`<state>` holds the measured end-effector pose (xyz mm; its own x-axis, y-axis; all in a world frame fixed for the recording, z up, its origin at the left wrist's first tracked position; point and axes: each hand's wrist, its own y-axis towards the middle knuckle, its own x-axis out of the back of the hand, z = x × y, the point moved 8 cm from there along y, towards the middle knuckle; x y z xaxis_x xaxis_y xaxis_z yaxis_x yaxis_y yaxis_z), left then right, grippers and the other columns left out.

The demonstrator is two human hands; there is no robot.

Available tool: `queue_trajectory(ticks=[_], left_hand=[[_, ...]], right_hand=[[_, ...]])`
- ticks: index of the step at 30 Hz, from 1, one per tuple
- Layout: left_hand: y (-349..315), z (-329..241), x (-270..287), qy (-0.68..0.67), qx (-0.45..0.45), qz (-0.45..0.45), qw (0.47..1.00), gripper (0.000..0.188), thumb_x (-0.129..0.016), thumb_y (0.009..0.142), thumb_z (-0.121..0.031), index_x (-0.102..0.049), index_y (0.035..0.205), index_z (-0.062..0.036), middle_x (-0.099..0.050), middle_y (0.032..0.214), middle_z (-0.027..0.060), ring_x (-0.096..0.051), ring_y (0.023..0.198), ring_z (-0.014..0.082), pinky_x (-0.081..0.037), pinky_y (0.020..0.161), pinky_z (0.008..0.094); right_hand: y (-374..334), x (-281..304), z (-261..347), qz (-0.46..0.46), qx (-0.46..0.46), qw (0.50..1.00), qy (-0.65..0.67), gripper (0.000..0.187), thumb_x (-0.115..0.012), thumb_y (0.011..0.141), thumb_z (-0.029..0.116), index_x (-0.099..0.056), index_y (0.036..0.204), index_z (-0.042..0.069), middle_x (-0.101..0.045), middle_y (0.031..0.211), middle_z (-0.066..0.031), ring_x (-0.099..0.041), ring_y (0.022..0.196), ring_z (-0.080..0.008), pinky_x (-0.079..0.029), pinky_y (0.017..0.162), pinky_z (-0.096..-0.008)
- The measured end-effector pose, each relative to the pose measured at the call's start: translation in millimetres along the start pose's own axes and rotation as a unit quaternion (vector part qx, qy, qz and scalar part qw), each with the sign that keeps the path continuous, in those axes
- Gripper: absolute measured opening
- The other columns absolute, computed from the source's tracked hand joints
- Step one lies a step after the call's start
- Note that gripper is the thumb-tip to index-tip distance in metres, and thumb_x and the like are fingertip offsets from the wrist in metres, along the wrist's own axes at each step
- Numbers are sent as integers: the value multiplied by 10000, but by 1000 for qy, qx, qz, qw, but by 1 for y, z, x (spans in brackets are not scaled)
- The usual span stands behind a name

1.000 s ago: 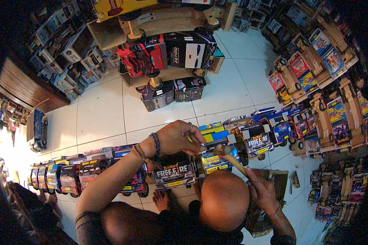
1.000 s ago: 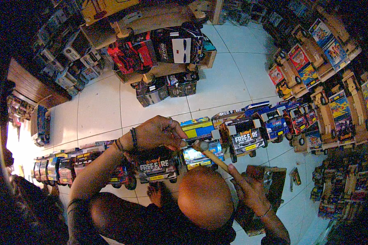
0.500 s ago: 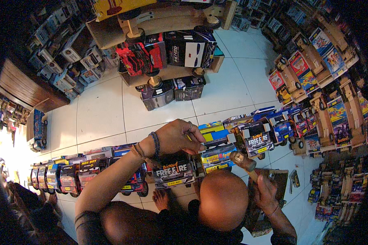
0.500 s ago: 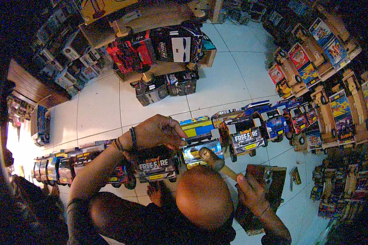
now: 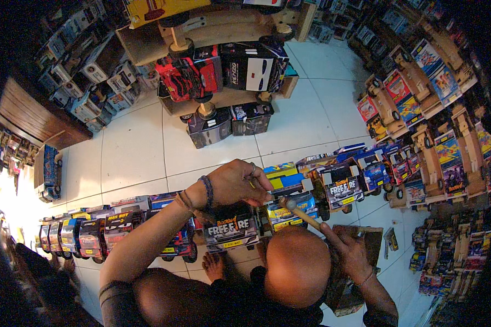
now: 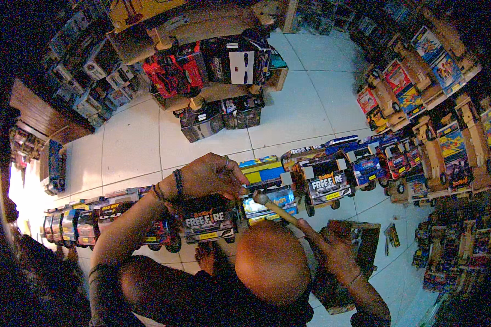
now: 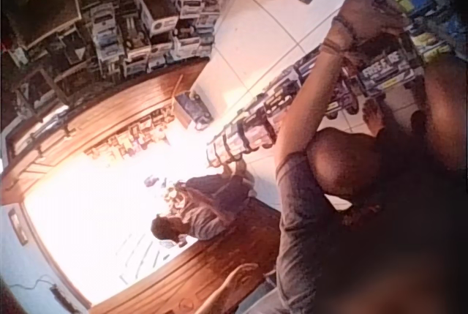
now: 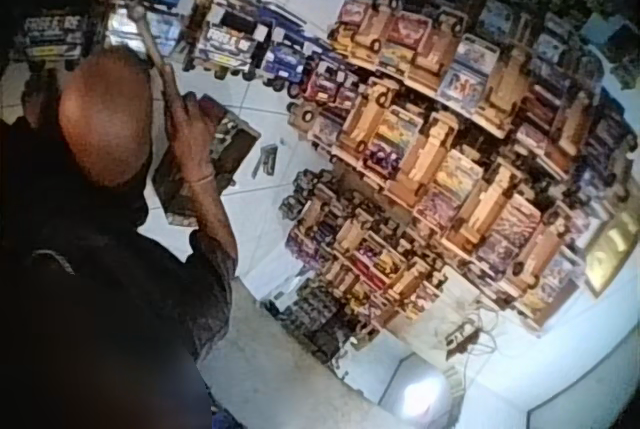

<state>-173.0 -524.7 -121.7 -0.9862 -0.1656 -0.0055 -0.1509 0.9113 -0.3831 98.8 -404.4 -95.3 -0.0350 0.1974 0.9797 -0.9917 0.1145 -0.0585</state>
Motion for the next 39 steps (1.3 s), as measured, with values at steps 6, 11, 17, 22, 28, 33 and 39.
queue_trajectory(ticks=[6, 11, 17, 22, 28, 33, 39], left_hand=[[0, 4, -2, -42, 1, 4, 999, 224, -765, 860, -154, -677, 982, 12, -702, 883, 78, -687, 782, 111, -586, 685, 223], [1, 4, -2, -46, 3, 11, 999, 228, -762, 862, -152, -675, 987, 18, -700, 883, 76, -685, 774, 110, -589, 691, 227], [-1, 4, -2, -26, -1, 4, 1000, 219, -744, 873, -126, -671, 1011, 28, -707, 890, 83, -689, 780, 121, -594, 699, 242], [0, 8, -3, -50, 9, 10, 999, 206, -729, 880, -105, -670, 1025, 28, -715, 902, 94, -693, 789, 124, -595, 702, 246], [-2, 6, -4, -59, 11, 13, 998, 214, -741, 872, -109, -669, 1023, 25, -711, 897, 87, -691, 791, 124, -593, 691, 227], [-4, 1, -5, -30, 23, 6, 999, 223, -753, 867, -133, -667, 1004, 20, -697, 907, 67, -678, 784, 115, -591, 697, 226], [-8, -5, -7, 3, 20, 16, 1000, 227, -738, 884, -134, -640, 1039, 0, -681, 919, 53, -657, 825, 106, -570, 733, 233]], right_hand=[[-1, 20, 8, -131, 40, 990, 28, 713, -656, 770, -28, -457, 1442, 106, -678, 1020, -161, -686, 830, -338, -568, 681, -415], [4, -2, 1, 31, -12, 999, -41, 685, -648, 792, 16, -469, 1443, 133, -674, 1051, -153, -684, 814, -318, -564, 654, -409], [9, 9, 10, 3, -5, 1000, -6, 706, -664, 785, 28, -470, 1449, 168, -677, 1050, -138, -682, 816, -301, -556, 650, -414], [13, 21, 20, -56, 37, 998, -4, 713, -674, 784, 15, -466, 1450, 164, -675, 1042, -148, -680, 809, -310, -546, 660, -425], [13, 29, 9, -76, -31, 991, 107, 705, -672, 794, 2, -471, 1446, 178, -676, 989, -165, -671, 873, -319, -533, 685, -417], [15, 12, 15, 28, -14, 999, 14, 640, -627, 835, -19, -461, 1442, 92, -662, 938, -174, -645, 818, -322, -519, 682, -408], [7, 28, -9, -156, -127, 949, 243, 602, -506, 989, 312, -353, 1482, 1, -604, 824, -126, -568, 664, -230, -470, 615, -368]])
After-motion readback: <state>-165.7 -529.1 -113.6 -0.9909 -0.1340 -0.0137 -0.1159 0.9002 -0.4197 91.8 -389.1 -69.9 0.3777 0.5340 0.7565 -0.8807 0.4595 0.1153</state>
